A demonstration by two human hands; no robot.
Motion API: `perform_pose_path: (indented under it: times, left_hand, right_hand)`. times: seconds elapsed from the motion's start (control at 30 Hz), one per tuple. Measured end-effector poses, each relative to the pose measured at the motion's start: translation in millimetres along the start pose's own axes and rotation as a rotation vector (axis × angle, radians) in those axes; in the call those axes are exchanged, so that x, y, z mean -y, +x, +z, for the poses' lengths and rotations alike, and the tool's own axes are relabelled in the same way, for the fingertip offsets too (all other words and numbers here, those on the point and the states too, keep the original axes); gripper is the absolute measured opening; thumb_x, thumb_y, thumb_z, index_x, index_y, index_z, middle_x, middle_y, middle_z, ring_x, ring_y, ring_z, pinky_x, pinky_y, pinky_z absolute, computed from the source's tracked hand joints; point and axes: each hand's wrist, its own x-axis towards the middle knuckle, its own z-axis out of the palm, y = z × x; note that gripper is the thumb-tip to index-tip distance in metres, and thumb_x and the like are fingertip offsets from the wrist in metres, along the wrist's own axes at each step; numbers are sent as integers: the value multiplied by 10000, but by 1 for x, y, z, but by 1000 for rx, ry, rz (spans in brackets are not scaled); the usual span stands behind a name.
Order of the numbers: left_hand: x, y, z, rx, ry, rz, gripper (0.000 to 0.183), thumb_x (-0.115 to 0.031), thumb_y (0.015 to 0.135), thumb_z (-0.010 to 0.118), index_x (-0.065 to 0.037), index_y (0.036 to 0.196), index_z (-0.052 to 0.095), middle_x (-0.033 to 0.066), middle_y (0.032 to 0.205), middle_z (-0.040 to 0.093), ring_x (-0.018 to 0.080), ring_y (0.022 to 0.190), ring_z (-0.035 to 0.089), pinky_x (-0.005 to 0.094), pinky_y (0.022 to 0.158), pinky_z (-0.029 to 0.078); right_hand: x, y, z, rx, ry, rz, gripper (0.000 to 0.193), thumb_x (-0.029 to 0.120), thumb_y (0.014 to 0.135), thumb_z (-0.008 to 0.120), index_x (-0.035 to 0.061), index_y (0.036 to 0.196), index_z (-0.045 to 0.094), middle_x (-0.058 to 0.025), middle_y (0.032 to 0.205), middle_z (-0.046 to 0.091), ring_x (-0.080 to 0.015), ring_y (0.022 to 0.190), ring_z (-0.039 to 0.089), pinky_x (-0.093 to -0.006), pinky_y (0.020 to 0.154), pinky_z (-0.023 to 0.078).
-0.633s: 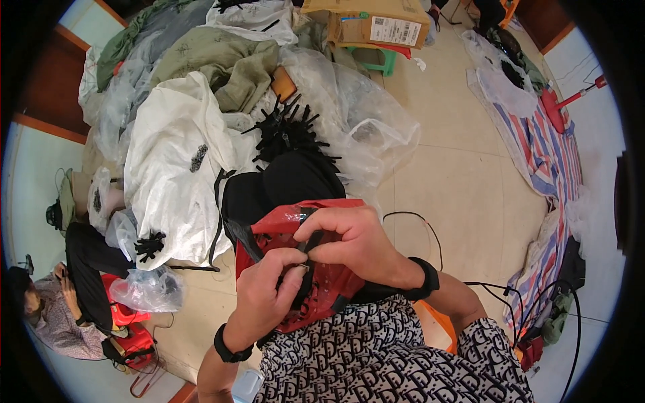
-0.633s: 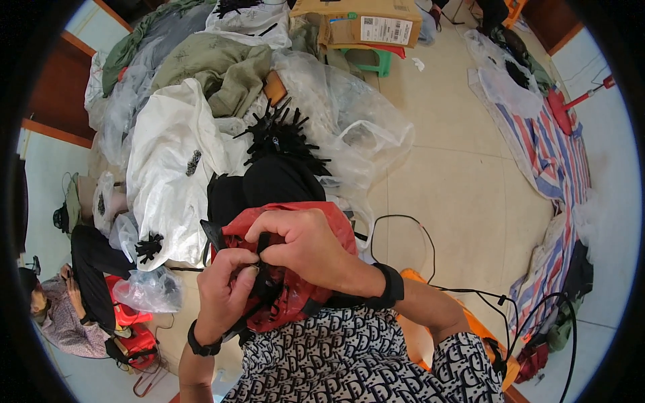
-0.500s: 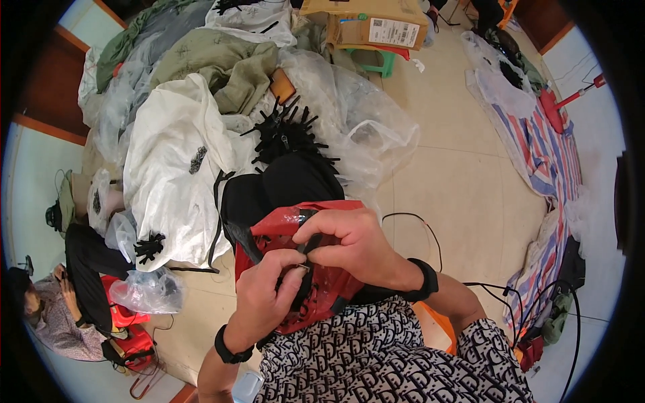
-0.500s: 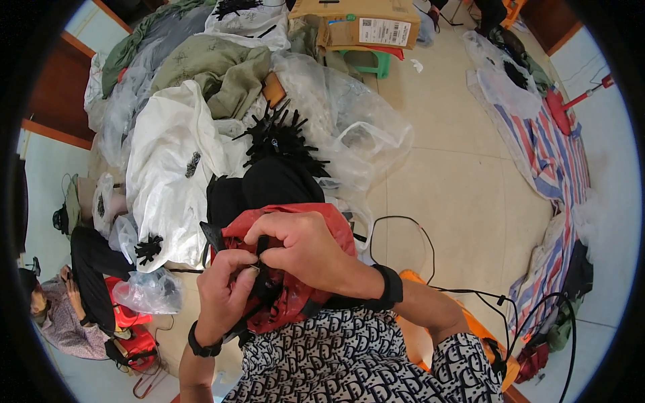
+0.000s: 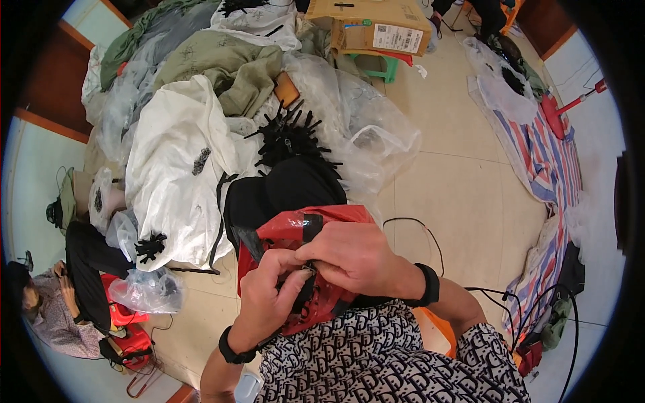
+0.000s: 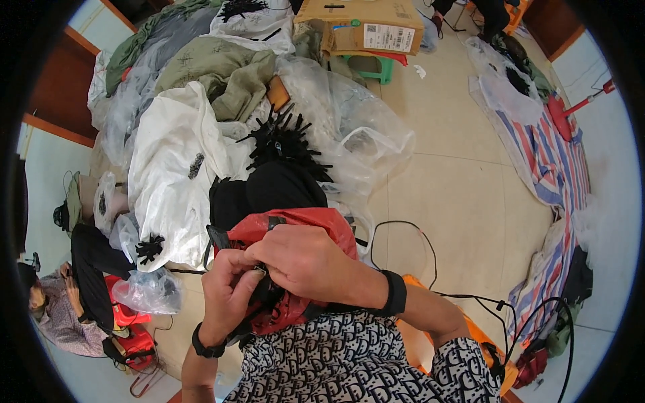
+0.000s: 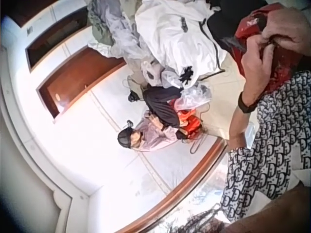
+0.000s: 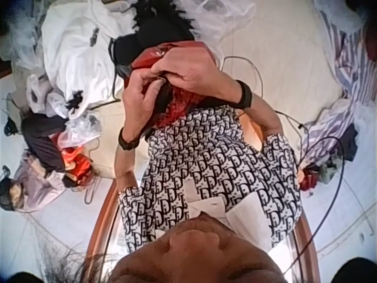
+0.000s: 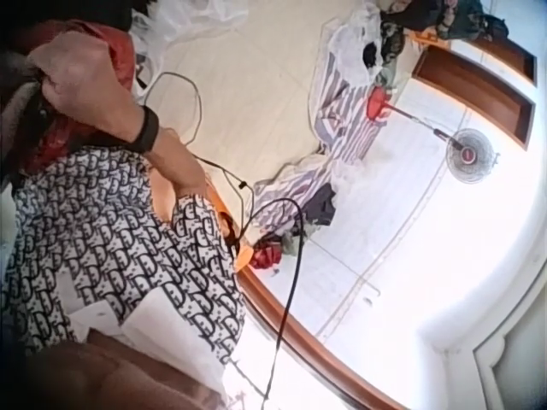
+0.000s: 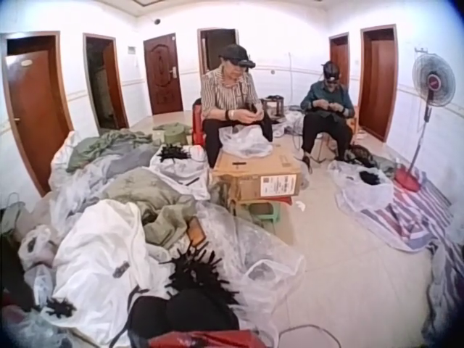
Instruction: Manually attaching small black plastic components or fasteners to a red and black fabric shoe upper.
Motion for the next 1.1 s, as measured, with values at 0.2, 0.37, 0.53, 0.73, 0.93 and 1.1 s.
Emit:
perform_pose_path:
  times: [0.2, 0.37, 0.53, 0.73, 0.93, 1.1]
  left_hand:
    - [-3, -1, 0, -19, 4, -13, 174, -25, 771, 595, -17, 926, 515, 94, 775, 619, 175, 701, 635, 251, 613, 489]
    - [-5, -1, -1, -39, 7, 2, 153, -26, 771, 596, -22, 903, 521, 87, 758, 616, 175, 687, 634, 254, 597, 486]
    - [-8, 1, 2, -73, 42, 3, 134, -29, 768, 599, -25, 881, 528, 100, 744, 613, 187, 664, 632, 255, 583, 482]
    - [-6, -1, 6, -66, 61, -45, 138, -47, 761, 615, -31, 872, 535, 96, 712, 621, 187, 639, 629, 254, 566, 481]
    - [-2, -3, 9, -70, -9, -15, 159, -70, 747, 639, -33, 863, 536, 93, 714, 621, 178, 628, 627, 252, 552, 479]
    - [-1, -4, 10, -100, 19, 55, 156, -67, 752, 635, -34, 871, 539, 83, 722, 624, 159, 625, 625, 245, 543, 477]
  right_hand:
    - [1, -1, 0, 5, -93, -83, 277, -28, 601, 636, 39, 868, 606, -70, 692, 569, -208, 592, 559, -287, 528, 443]
    - [8, -1, 0, -93, 50, 90, 370, 10, 581, 675, 26, 941, 590, -76, 725, 585, -201, 609, 576, -285, 535, 458]
    - [12, -6, 4, -82, -142, 20, 407, 39, 598, 655, 2, 992, 559, -70, 718, 552, -199, 619, 556, -285, 550, 451]
    - [7, -11, 6, -36, -260, -123, 408, 5, 595, 667, 0, 990, 563, -85, 729, 581, -208, 600, 560, -291, 528, 455]
    - [8, -10, 4, -21, -171, -86, 385, -16, 576, 652, 2, 954, 580, -86, 746, 588, -215, 604, 560, -297, 524, 455]
    - [5, -8, 4, -51, -76, -56, 443, -14, 557, 616, 26, 995, 563, -57, 715, 526, -198, 617, 526, -293, 548, 434]
